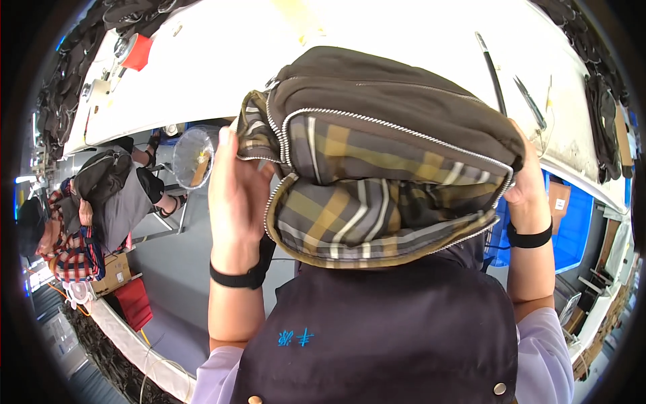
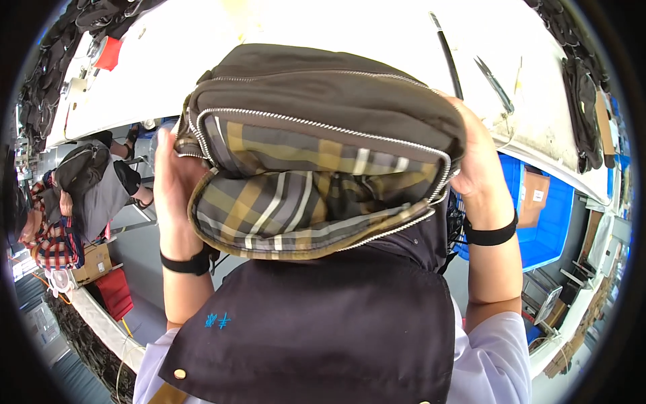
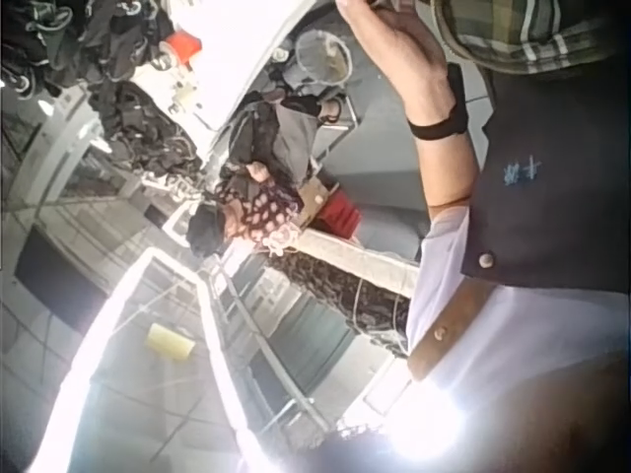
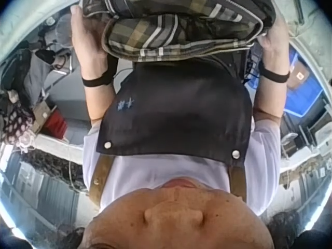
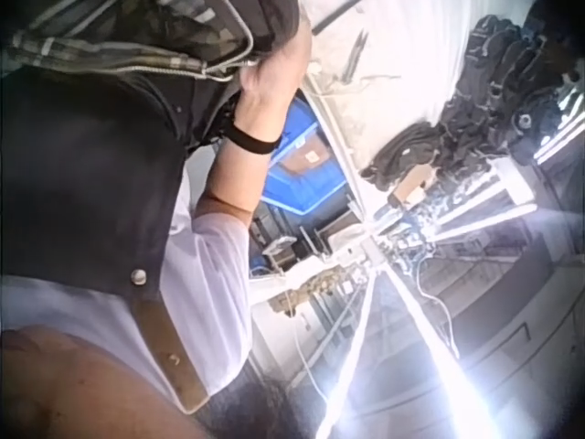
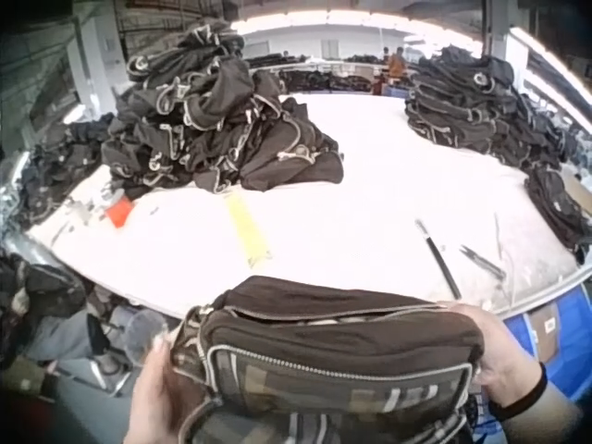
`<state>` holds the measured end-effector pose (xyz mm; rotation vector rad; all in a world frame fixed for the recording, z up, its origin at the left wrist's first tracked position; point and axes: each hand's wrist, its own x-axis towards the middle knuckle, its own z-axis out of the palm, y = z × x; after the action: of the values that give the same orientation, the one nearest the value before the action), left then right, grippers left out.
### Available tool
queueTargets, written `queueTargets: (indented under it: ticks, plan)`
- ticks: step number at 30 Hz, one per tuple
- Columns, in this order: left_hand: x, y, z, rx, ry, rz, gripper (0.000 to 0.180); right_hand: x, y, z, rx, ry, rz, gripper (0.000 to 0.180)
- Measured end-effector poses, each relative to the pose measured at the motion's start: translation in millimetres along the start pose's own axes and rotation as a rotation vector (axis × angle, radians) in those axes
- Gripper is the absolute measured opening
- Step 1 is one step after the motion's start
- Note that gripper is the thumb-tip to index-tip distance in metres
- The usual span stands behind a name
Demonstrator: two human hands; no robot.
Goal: Inspecting and repairing zippers and stitching on small bags at a finishing station.
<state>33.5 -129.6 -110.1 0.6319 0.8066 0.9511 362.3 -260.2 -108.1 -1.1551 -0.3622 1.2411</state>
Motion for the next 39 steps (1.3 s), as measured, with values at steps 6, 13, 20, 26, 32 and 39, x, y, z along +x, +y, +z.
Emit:
queueTargets:
  ticks: [6,13,20,26,32,39]
  plan:
    - [-46,-3,9,0.559,0.171,0.475,0.056,-7,-14,37,-0.103,0.005,-0.064,0.012]
    - [-63,31,64,1.224,-0.729,0.845,0.048,-15,-16,78,-0.054,-0.109,-0.140,0.016]
    - [-63,-17,91,1.342,-0.737,1.289,0.026,-7,-11,95,0.125,-0.188,-0.161,0.017]
    - [-66,-20,89,1.382,-0.716,1.418,0.022,2,-4,89,0.259,-0.245,-0.001,0.023]
    - [-64,-25,89,1.349,-0.650,1.511,0.014,5,-3,92,0.325,-0.263,0.051,0.023]
    - [-80,-12,88,1.344,-0.801,1.245,0.015,-17,-14,100,-0.255,-0.327,-0.181,0.018]
